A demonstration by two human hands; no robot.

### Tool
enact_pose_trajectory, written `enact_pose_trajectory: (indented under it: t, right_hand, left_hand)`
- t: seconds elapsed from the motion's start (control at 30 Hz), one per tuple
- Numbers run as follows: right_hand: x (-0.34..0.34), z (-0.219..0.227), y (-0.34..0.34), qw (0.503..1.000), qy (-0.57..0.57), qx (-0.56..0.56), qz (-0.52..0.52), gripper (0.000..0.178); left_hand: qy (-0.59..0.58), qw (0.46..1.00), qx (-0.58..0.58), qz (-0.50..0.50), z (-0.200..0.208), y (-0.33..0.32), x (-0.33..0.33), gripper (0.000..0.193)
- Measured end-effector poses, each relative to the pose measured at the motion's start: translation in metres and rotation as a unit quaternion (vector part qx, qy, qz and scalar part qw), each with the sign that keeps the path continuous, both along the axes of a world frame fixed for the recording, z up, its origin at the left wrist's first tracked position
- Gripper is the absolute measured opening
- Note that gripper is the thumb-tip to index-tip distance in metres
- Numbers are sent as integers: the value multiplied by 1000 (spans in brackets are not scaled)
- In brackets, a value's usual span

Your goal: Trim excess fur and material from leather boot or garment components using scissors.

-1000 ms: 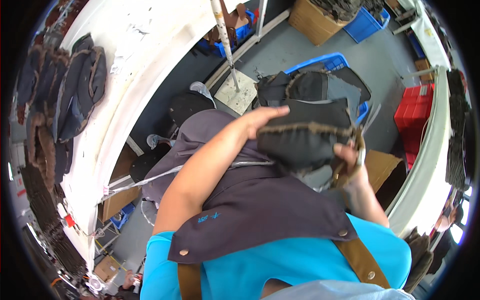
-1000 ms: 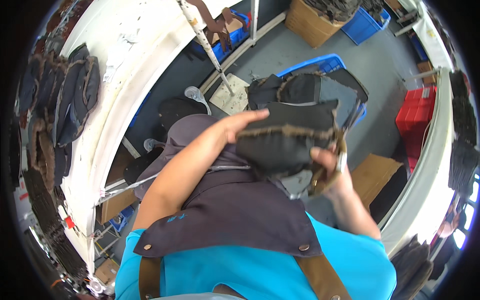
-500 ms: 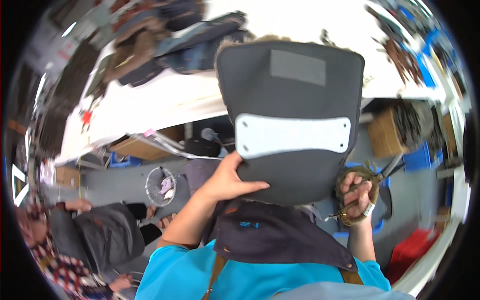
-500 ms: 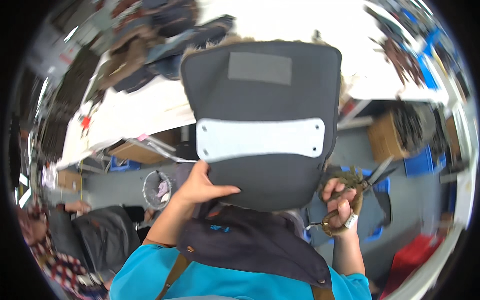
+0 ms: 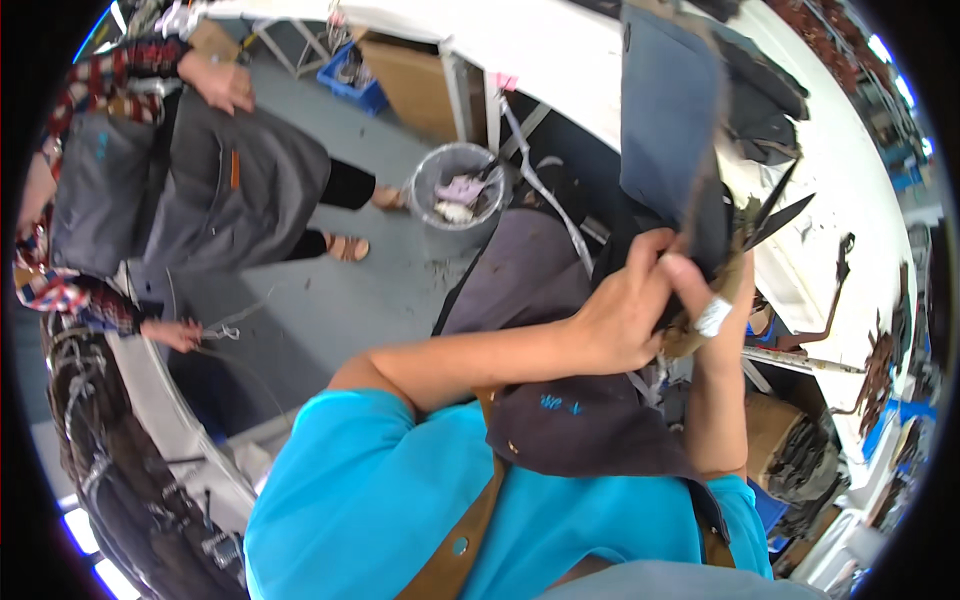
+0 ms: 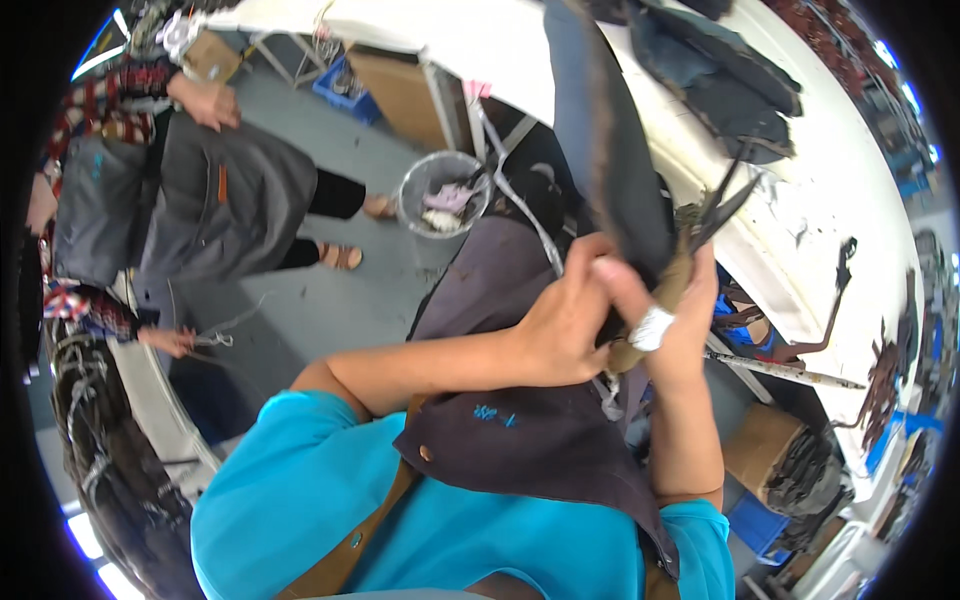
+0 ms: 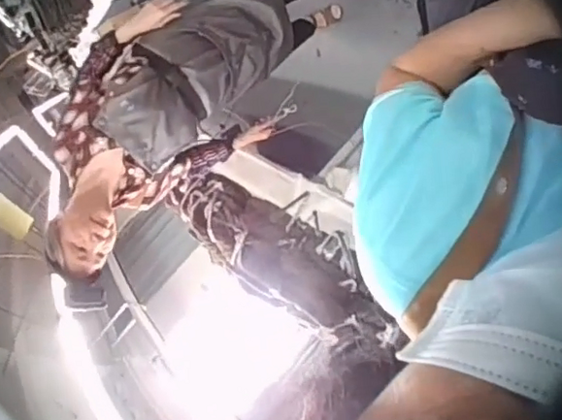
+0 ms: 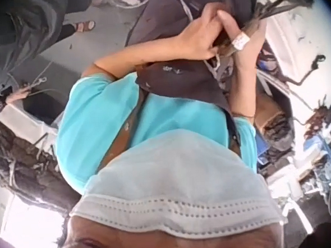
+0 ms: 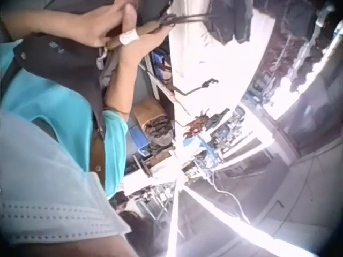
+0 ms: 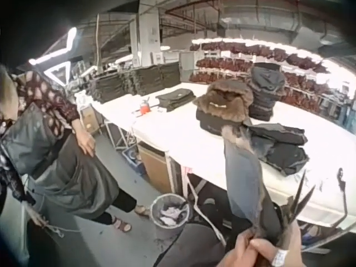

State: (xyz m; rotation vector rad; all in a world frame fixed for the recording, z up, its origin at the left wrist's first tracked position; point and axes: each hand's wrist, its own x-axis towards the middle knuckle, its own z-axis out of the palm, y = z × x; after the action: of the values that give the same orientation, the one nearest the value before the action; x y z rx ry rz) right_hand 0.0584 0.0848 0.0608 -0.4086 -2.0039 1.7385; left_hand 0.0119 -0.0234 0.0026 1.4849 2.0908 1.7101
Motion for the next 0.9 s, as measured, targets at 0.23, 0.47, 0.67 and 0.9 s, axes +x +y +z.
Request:
enact_pose_trajectory:
  t: [0.23, 0.47, 0.67, 0.9]
  right_hand:
    - [-2, -15, 65, 971, -183, 63, 141, 48]
    - [-36, -5, 39, 873, -284, 80, 388, 55]
    - [-68, -26, 30, 885, -342, -88, 304, 61]
    - [-86, -52, 34, 852, -413, -22, 321, 64]
  left_hand:
    - [81, 983, 100, -134, 7, -53, -36, 66]
    - [157, 954, 58, 249, 44, -121, -102, 66]
    - [-214, 975, 54, 34, 15, -122, -116, 36]
    - [-425, 900, 66, 67, -35, -115, -135, 18]
